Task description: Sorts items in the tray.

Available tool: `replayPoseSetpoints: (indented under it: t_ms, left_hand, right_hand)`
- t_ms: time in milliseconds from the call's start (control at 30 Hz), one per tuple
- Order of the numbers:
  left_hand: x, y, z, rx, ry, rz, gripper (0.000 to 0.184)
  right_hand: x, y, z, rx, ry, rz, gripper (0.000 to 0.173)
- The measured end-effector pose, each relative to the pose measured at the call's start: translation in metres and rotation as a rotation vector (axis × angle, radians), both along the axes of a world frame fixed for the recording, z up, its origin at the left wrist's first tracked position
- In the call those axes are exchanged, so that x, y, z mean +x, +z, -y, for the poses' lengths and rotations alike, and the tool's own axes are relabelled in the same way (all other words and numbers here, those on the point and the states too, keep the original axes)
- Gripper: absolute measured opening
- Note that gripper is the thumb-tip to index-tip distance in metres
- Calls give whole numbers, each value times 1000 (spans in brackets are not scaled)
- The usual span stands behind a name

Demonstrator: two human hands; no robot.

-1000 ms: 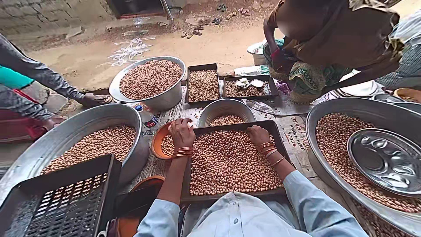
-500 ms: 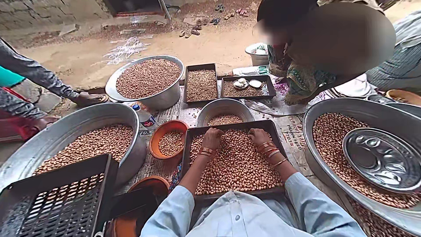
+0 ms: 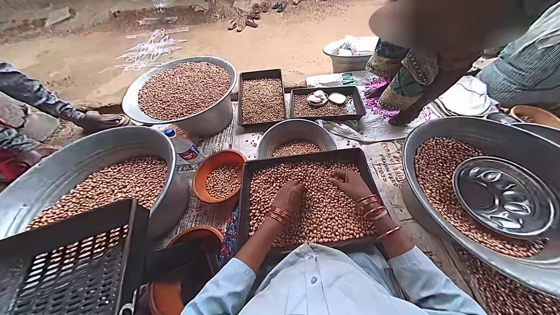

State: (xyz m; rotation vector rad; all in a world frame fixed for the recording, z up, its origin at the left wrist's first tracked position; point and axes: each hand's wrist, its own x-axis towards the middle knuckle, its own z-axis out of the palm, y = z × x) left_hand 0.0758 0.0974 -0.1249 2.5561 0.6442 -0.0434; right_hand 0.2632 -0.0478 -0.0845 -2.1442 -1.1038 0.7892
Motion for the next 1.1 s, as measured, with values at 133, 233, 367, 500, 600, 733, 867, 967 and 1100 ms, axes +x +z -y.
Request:
replayPoseSetpoints:
  t_ms: [133,233,367,500,600,733,867,967,1100]
  left_hand:
    - [-23,-2,-16,-417,167,230,30]
    - [-59,6,-21,-698,95,194,28]
    - [-103,7,-6,-885,-266,-167,31]
    - [-91,-7,7,-746,-222,-227,28]
    - [-65,-8,-5,-509,-16,-69,29]
    - [-50,4,0,-316,134,98,28]
    - [-54,7,32,-308,-30,96,24]
    - [-54,3,54,-282,-138,130,21]
    - [-42,1,64,-262,-218,-63,24]
  right_hand:
    - [-26,-1,-33,-60,159,278,27]
    - [-39,-10,-57,-87,229,441,32]
    - [-41,-27,-69,-122,239,480,31]
    - [-39,-34,-66,-90,200,392,29]
    - [-27,-28,-52,-17,148,198,22]
    - [-12,-7,8,337,-32,-372,7]
    - [-11,-2,75,562,-256,-701,15]
    - [-21,-1,110,371,-248,-368,12]
    - [-51,-4,119,116,-15,134,22]
